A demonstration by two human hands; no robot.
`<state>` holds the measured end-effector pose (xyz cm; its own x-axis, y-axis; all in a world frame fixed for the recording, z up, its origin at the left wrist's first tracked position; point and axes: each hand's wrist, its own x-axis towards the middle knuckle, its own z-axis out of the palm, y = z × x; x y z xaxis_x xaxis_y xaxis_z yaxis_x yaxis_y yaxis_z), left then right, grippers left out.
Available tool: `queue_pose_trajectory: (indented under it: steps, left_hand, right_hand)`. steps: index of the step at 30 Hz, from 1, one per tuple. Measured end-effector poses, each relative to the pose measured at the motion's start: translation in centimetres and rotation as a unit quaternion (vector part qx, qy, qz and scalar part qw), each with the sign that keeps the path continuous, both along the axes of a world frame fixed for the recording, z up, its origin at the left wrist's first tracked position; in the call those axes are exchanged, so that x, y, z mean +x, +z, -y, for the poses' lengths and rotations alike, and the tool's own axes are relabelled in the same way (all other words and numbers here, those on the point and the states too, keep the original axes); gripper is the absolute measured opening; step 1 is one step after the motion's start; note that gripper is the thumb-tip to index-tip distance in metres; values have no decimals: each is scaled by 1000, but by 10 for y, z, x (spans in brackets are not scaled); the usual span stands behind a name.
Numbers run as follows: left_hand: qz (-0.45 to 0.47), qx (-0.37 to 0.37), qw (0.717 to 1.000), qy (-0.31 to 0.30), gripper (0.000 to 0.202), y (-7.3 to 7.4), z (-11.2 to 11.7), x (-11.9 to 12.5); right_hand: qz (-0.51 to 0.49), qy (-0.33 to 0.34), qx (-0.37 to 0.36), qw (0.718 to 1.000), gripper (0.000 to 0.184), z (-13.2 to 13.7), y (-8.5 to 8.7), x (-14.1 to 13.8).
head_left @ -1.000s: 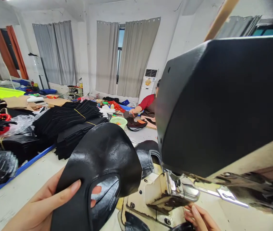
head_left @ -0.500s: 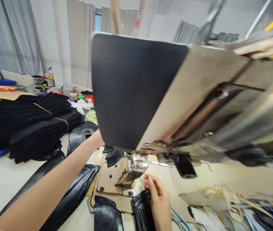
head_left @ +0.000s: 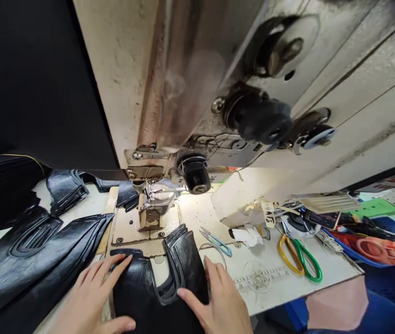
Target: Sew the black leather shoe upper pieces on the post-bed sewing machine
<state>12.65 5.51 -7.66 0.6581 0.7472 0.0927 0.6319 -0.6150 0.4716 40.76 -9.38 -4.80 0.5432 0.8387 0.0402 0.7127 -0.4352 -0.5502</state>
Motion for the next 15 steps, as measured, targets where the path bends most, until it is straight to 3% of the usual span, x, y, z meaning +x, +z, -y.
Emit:
queue_pose_trajectory:
  steps: [1, 3, 7, 12, 15]
  left_hand:
    - [-6, 12, 1000, -3, 87, -10, 4, -2]
    - [-4, 25, 1000, 16, 85, -17, 5, 1]
    - [1, -24, 999, 39, 71, 8, -2, 18]
    - [-26, -130, 987, 87, 57, 41, -4, 37]
    - [-39, -151, 983, 95, 47, 46, -6, 46]
  right_hand:
    - [29, 9, -21, 999, 67, 4, -5, -3]
    - [84, 6, -27, 996, 60, 5, -11, -6]
    - [104, 3, 40, 994, 44, 5, -9, -11]
    - [-111, -83, 95, 986, 39, 2, -5, -26]
    - [-287, -84, 196, 934, 40, -5, -4, -30]
